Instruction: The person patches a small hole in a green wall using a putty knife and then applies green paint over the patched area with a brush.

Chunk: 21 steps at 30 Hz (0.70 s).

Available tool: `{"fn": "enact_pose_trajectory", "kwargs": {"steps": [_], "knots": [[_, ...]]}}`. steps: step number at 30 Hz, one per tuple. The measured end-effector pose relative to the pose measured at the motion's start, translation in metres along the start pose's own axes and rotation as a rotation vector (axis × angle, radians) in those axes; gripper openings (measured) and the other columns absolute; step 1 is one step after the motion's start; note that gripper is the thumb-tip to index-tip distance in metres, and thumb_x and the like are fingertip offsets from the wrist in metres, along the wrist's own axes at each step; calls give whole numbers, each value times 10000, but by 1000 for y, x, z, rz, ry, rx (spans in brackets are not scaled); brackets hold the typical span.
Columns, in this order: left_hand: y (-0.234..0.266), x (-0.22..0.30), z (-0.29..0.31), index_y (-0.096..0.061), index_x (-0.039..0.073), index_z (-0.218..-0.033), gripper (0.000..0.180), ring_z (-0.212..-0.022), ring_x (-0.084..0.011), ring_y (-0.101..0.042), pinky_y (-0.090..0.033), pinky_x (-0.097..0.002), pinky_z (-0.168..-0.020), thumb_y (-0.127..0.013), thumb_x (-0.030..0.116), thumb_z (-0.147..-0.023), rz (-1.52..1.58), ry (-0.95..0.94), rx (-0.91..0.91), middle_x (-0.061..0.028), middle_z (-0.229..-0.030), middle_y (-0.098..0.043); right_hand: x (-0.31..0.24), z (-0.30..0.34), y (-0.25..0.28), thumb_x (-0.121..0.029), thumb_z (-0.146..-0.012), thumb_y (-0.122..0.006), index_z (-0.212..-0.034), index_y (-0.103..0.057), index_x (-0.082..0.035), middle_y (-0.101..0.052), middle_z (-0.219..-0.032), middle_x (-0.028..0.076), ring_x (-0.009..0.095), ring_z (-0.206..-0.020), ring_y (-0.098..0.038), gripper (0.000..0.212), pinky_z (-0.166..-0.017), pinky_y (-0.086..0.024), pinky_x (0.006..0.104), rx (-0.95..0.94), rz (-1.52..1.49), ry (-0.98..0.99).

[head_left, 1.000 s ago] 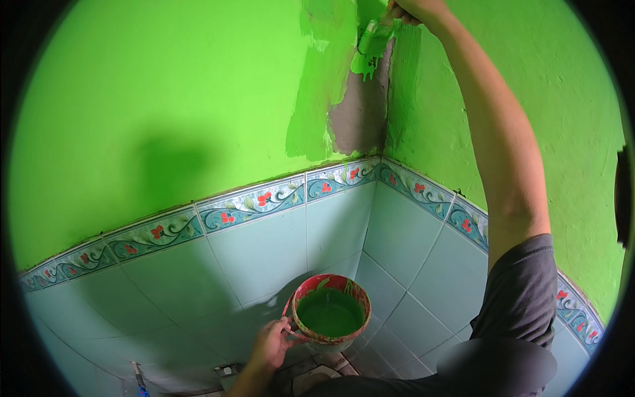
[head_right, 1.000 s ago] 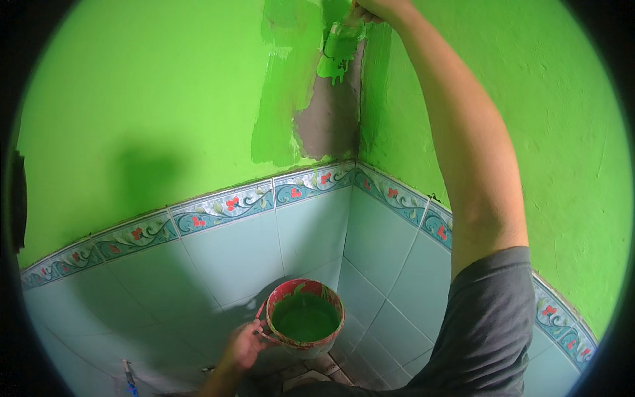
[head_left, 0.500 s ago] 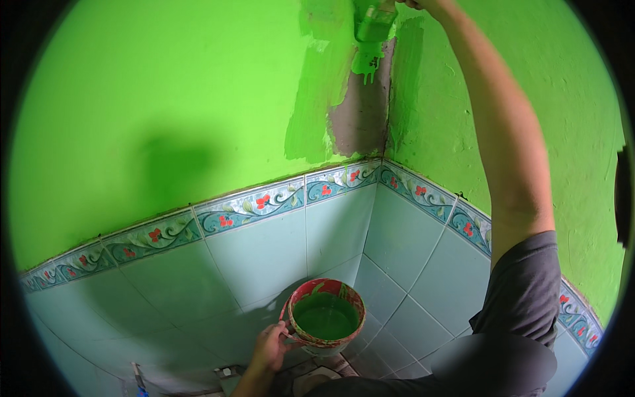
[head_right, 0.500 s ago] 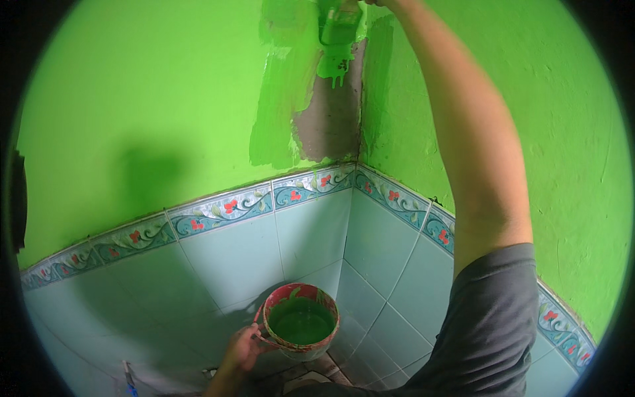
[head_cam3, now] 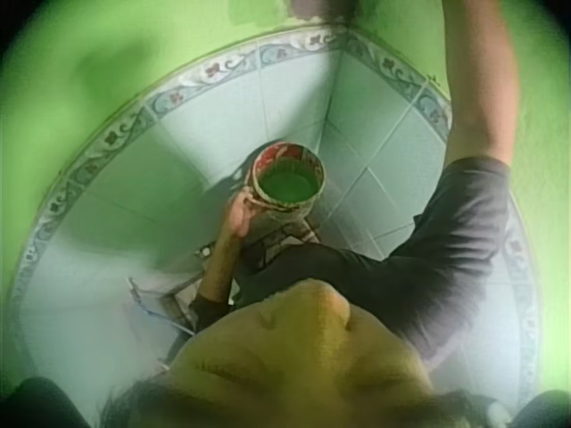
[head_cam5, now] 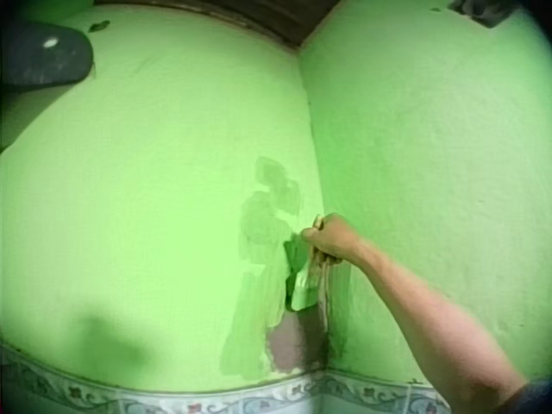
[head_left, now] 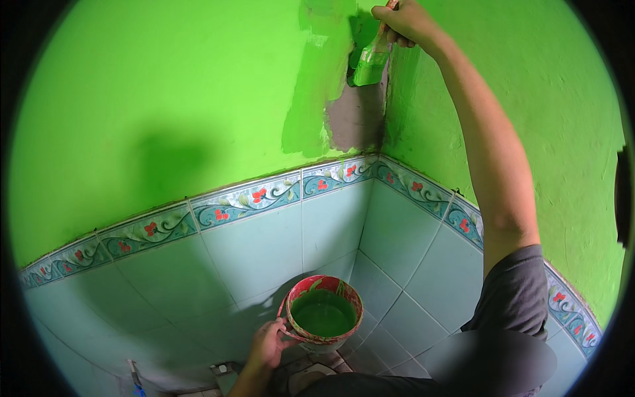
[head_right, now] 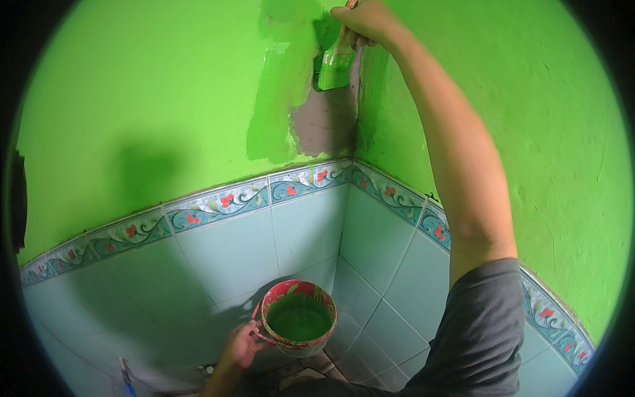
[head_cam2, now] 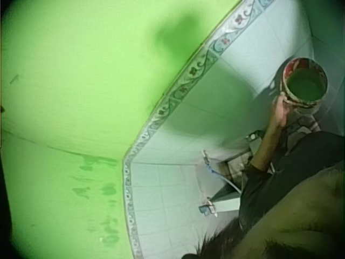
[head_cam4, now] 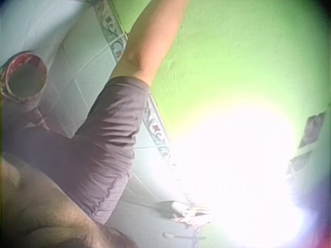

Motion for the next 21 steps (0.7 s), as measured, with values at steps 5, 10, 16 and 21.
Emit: {"fn": "enact_pose_trajectory", "kwargs": {"steps": [5, 10, 16, 21], "knots": [[-1, -1, 1, -499, 63, -783, 216, -1120, -314, -553, -541, -617, -841, -505, 164, -974, -19, 3, -6, -146, -1211, -557, -13, 20, -13, -234, -928, -585, -708, -622, -22, -620, -636, 74, 154, -527, -547, 308, -518, -468, 315, 25, -22, 67], [4, -7, 3, -514, 64, -765, 234, -1142, -348, -548, -524, -636, -864, -512, 172, -973, -9, -24, 18, -165, -1242, -539, -6, 31, 8, -220, -909, -601, -711, -612, -21, -588, -601, 64, 166, -510, -520, 281, -503, -443, 333, -44, -97, -107], [-14, -9, -9, -524, 76, -765, 227, -1102, -315, -581, -525, -604, -864, -504, 163, -974, -71, -46, -51, -133, -1203, -574, 38, 171, -20, -274, -866, -609, -781, -661, -16, -629, -591, 73, 140, -472, -603, 276, -438, -473, 261, -325, -263, -96], [-15, -8, -6, -582, 72, -823, 181, -1088, -268, -595, -535, -578, -870, -521, 150, -975, -78, -38, -29, -103, -1132, -622, 76, 320, -143, -265, -877, -639, -961, -695, -26, -700, -756, 115, 214, -623, -665, 260, -628, -542, 347, -906, -133, -75]]}}
Point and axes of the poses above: each hand's wrist, its own z-axis away from the middle knuckle, its own y-axis out of the back of the hand, x = y × z, the point moved 2 cm from there along -z, towards the middle knuckle
